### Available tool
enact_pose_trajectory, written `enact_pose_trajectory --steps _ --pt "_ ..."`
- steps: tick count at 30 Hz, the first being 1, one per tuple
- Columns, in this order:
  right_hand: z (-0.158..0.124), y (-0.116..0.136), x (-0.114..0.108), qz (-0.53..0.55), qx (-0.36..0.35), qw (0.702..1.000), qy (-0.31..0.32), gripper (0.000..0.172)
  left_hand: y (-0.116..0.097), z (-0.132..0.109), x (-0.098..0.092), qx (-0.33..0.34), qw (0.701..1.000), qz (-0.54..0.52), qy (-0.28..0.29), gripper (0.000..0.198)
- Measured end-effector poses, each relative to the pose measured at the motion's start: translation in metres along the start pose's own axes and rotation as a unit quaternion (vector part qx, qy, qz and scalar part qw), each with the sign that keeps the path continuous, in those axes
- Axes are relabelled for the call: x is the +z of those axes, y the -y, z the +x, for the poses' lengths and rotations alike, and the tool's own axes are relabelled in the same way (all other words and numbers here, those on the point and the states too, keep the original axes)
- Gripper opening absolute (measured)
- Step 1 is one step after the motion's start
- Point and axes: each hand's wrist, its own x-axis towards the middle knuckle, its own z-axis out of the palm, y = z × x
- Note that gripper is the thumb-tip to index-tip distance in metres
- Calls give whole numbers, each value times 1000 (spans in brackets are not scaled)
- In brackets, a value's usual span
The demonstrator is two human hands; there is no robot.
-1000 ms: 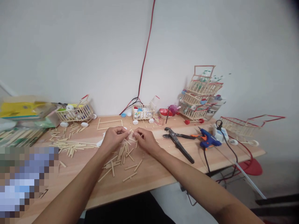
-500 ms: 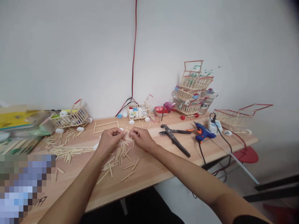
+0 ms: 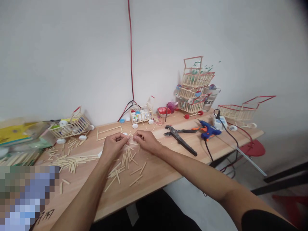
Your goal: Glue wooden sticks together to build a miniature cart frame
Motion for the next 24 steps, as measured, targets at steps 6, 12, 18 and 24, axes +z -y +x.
enact_pose_trajectory --steps 6,12,18,24 --pt "1 3 -1 8 0 1000 0 16 1 1 -1 -6 1000 -5 1 23" --pt "1 5 -2 18 5 1000 -3 16 -1 1 0 -12 1000 -24 -2 25" --pt "0 8 -3 26 12 1000 1 16 1 1 1 -4 1000 -21 -8 25" --pt "-1 8 -4 38 7 999 4 16 5 3 0 15 1000 -6 -7 26"
